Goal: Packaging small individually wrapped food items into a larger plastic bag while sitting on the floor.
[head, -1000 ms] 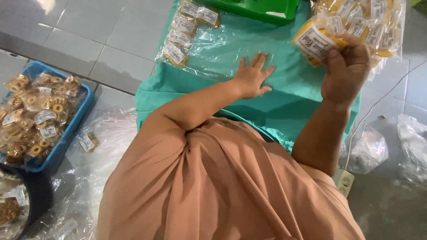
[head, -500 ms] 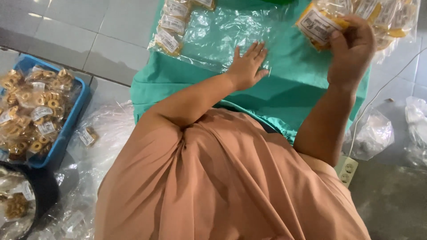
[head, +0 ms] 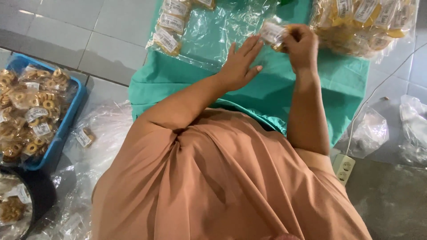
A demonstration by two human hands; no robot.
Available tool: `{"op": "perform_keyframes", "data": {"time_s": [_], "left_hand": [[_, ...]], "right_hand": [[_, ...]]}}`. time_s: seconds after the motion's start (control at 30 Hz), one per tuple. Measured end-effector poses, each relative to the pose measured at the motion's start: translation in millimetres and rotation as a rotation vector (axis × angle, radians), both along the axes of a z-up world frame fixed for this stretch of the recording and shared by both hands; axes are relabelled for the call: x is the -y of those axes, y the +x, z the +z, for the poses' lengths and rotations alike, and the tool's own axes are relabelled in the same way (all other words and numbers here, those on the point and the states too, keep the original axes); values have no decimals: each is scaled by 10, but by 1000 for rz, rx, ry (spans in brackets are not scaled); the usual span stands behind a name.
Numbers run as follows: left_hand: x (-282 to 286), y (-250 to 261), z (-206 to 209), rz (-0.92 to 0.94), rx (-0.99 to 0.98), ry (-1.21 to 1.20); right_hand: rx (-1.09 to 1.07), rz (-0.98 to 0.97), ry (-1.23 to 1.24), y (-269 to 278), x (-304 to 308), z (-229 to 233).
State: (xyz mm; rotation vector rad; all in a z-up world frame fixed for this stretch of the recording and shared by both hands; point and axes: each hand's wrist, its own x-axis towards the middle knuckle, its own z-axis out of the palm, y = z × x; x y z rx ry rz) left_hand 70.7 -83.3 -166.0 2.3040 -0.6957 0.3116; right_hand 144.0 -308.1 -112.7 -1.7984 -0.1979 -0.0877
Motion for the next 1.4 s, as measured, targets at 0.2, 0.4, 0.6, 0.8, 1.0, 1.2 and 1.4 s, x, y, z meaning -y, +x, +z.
{"op": "perform_keyframes", "data": {"time_s": [0.2,0.4,0.6,0.8,1.0,1.2,1.4], "left_hand": [[-9,-19,24,-10,-10,23],[34,-17,-87,2,84,-30],[-26,-139,216,3,90,4],[-68,-239,354,-12,125,-38],[-9,-204,227,-10,126,22],[-18,-202,178,-51,120,5],[-48,-247,247,-88,103,-16]], "right_hand": [[133,186,-281,-9,-144,84],[64,234,-97,276,-325,-27],[-87,302,-152,474,-574,-100],[-269,357,-58,604,-790,-238],[-221,463,-354,964,-952,-568],[-479,581,75,899,-1224,-470],[-325,696,220,963,-1280,-757]]}}
